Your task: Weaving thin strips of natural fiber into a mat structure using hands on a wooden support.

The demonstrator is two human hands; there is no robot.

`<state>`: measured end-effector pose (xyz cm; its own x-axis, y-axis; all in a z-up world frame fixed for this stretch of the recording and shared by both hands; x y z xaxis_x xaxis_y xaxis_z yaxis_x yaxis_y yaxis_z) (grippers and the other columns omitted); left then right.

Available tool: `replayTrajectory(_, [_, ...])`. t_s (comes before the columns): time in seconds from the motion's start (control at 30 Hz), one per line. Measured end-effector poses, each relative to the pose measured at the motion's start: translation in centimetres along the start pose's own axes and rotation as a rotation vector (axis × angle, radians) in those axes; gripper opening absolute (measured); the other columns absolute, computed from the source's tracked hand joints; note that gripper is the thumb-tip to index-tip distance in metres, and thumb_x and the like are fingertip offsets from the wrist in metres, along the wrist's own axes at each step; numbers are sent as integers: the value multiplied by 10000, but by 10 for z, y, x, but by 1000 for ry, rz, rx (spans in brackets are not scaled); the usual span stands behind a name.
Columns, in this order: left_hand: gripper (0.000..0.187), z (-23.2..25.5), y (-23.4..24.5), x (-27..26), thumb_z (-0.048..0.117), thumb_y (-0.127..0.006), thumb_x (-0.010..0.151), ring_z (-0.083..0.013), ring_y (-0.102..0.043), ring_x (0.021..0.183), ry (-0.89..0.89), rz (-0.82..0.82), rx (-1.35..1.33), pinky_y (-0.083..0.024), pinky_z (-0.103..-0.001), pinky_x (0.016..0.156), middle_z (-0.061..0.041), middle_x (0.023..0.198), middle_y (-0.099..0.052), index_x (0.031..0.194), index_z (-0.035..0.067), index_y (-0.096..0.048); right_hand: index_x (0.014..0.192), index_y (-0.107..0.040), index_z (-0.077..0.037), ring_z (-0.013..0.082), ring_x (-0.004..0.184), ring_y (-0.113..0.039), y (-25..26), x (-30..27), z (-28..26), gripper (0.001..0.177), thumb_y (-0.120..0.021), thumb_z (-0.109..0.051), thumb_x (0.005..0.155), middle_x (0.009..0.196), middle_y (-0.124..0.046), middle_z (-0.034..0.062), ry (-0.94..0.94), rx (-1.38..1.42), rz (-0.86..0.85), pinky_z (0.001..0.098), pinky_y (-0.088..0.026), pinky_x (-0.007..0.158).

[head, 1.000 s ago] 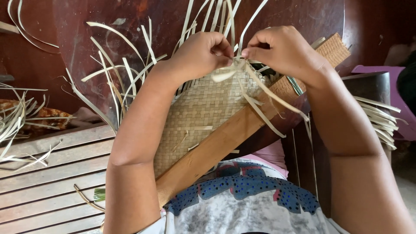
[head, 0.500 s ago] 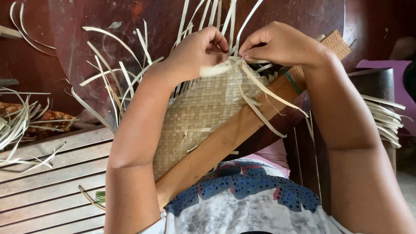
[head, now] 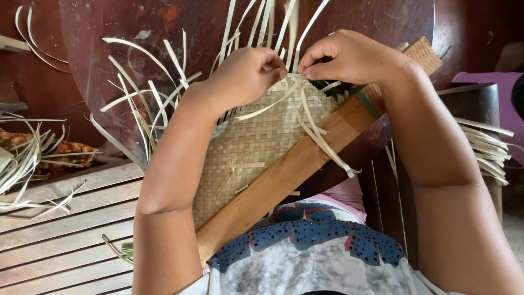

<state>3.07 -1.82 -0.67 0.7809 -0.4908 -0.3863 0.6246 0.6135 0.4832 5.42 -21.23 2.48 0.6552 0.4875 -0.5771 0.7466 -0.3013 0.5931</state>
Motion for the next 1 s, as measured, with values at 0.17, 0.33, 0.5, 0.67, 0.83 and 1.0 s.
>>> replayTrajectory(0.17, [160,0,-5,1,217,-586,1034,-132,-625,733,-2,-5,-29,-504,-322,696,0,896,-720,1010,115,-707,1090,-777,-155,108,930,-659,-6,-1,10,212,-630,-253,973,1084,-770,-56,61,3,46,326,-440,846])
replayTrajectory(0.33, [178,4,0,-1,263,-595,1026,-102,-587,682,16,-8,-27,-472,-296,641,18,899,-723,1033,137,-721,1176,-768,-147,151,1067,-689,-6,-10,11,254,-615,-212,984,1158,-758,-3,148,-4,82,343,-474,898])
replayTrajectory(0.5, [202,-3,0,10,379,-665,973,-90,-679,820,10,-13,41,-544,-305,748,66,941,-760,982,193,-744,1069,-794,-139,113,982,-707,-8,-6,14,188,-702,-271,973,1070,-783,-24,162,65,123,308,-490,850])
replayTrajectory(0.67, [221,-4,4,8,395,-697,936,-84,-668,819,69,-38,-39,-504,-291,726,65,952,-769,1029,205,-761,1011,-798,-142,86,914,-680,-9,-8,8,153,-706,-257,966,999,-777,-50,138,73,142,297,-470,815])
replayTrajectory(0.83, [483,7,13,-4,657,-561,905,-75,-349,483,154,-138,-39,-253,-273,507,66,543,-401,890,186,-665,954,-783,-139,90,834,-627,-14,-7,8,125,-692,-224,961,931,-741,-53,137,68,171,291,-454,776])
replayTrajectory(1.0, [241,18,14,-6,317,-779,876,-113,-700,954,100,-120,14,-527,-300,800,50,1078,-755,1068,184,-722,918,-756,-130,105,820,-608,-17,-5,13,66,-700,-151,946,914,-694,-31,218,73,227,306,-449,744])
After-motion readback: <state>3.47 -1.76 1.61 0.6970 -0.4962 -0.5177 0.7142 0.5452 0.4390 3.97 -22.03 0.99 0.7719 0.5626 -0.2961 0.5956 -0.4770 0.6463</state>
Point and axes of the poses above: each hand's wrist, its own x-axis towards the middle knuckle, its own y-axis out of the back of the hand, z = x × y, the point moved 3 cm from there along x, towards the middle knuckle
